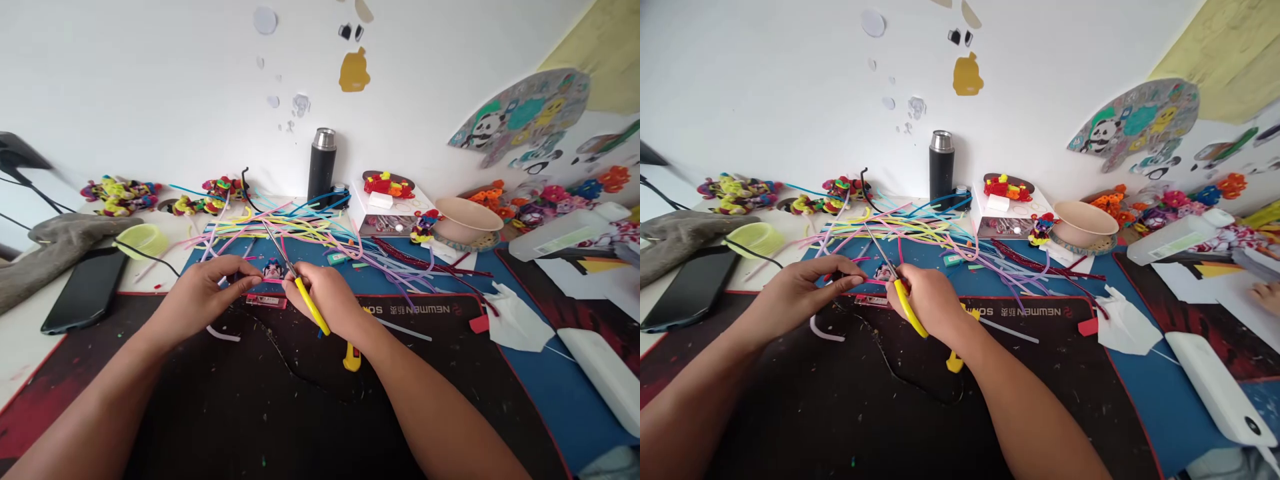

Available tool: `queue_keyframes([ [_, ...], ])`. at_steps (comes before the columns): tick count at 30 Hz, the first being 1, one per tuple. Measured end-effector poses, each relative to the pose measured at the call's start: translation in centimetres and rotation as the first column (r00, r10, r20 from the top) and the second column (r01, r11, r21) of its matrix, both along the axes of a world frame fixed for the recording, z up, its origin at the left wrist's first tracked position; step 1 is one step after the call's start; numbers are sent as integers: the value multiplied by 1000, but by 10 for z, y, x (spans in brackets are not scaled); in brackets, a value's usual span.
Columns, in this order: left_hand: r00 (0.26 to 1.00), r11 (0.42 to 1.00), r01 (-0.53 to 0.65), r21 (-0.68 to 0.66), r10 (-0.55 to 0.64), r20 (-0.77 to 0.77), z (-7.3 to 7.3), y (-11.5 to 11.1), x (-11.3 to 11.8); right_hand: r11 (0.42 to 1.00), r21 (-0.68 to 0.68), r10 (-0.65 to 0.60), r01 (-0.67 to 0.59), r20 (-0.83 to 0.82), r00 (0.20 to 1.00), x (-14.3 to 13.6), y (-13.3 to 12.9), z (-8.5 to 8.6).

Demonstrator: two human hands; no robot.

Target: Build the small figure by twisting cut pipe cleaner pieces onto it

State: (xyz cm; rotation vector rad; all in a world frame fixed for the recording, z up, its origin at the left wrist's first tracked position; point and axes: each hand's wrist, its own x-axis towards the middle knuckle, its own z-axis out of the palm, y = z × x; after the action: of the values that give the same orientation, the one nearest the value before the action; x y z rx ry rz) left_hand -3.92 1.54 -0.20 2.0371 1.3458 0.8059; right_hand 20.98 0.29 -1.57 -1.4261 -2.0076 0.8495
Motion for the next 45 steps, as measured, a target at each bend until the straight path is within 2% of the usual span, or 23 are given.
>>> queue_keyframes([
  [5, 992, 988, 80, 131, -66, -109, -6, 1, 0, 1000, 12, -17, 17, -2, 1000, 0, 1, -1],
  [11, 984, 959, 107, 263, -64, -166, -5, 0, 1, 999, 48, 1, 0, -5, 1000, -1, -3, 0],
  [18, 974, 940, 155, 303, -94, -207, -2, -3, 4, 1000, 12, -21, 21, -7, 1000, -1, -6, -2],
  [26, 978, 955, 117, 273, -63, -199, 3, -7, 11, 1000, 15, -24, 25, -91, 996, -6, -10, -9],
  [31, 979, 934, -52, 353, 118, -168, -2, -14, 27, 1000, -12, -1, -1, -128, 992, -13, -17, -6],
  [33, 980, 944, -98, 315, 147, -137, -6, -15, 31, 999, -35, 6, -11, -151, 988, -14, -18, -5],
  [36, 993, 993, -94, 71, 98, -60, -9, -11, 26, 999, -50, -12, 3, -171, 985, -13, -17, -5],
  [39, 995, 989, -95, -113, 98, 27, -3, -5, 16, 999, -37, -35, 29, -168, 985, -11, -14, -5],
  [45, 987, 976, -105, -192, 126, 99, 10, -5, 11, 999, 3, -41, 41, -85, 996, -9, -14, -2],
])
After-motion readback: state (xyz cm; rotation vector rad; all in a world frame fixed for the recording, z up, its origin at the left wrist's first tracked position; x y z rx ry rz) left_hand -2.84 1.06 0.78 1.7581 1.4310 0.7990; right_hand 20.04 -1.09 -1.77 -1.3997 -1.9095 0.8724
